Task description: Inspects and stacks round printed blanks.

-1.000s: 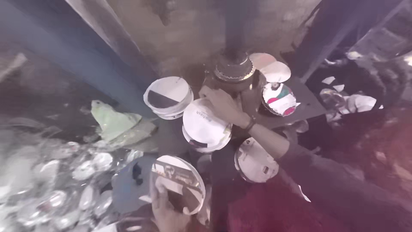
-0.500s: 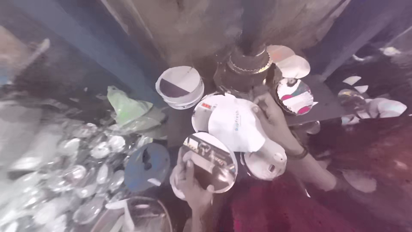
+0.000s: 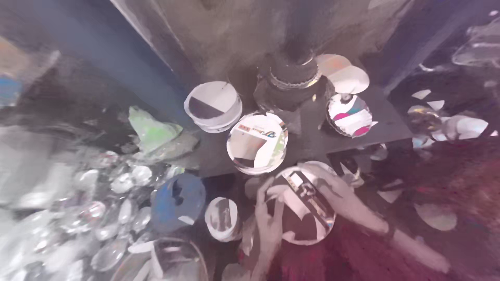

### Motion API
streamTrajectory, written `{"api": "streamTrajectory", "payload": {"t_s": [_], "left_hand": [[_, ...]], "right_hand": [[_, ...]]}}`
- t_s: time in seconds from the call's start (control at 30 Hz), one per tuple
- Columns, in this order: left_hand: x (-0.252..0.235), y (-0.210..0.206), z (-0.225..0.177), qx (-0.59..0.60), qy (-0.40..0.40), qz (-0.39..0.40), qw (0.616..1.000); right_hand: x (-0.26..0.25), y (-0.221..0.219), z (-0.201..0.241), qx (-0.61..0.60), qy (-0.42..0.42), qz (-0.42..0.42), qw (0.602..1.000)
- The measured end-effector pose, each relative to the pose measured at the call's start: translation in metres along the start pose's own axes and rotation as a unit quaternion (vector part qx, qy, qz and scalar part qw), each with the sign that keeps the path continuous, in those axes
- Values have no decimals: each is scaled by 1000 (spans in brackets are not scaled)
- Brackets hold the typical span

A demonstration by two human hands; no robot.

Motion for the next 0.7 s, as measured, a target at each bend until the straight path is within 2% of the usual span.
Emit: {"api": "streamTrajectory", "payload": {"t_s": [0.1,0.17,0.23,0.3,0.33,0.37,0.4,0.47,0.5,0.57,0.7], "left_hand": [[31,-10,10,22,42,66,997],[55,-13,9,25,117,107,987],[72,-12,12,43,169,141,975],[86,-12,24,91,195,154,964],[91,-15,28,107,205,161,960],[92,-18,28,106,203,174,958],[92,-23,27,96,193,188,958],[86,-33,23,83,163,200,963],[81,-36,19,77,152,198,965],[70,-35,11,60,124,199,970],[57,-21,3,59,88,188,976]], "right_hand": [[24,-10,-11,-9,-49,33,998],[45,-22,-22,-19,-99,77,992],[58,-32,-34,-5,-103,145,984],[53,-29,-31,60,-97,212,971],[41,-20,-25,116,-91,210,966],[23,-3,-13,179,-66,161,968],[1,18,5,248,-6,64,967],[-44,63,37,352,139,-164,911],[-65,80,50,385,183,-234,874],[-103,99,70,445,226,-280,820],[-153,102,75,523,256,-200,788]]}}
Point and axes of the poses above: each hand's wrist, its own x-axis away from the middle knuckle, its own y-axis out of the back of the hand, z = x × y, the point moved 8 cm from there along -x, towards the middle knuckle, and after that the axes turned 3 degrees about -y, right-handed, at the moved point
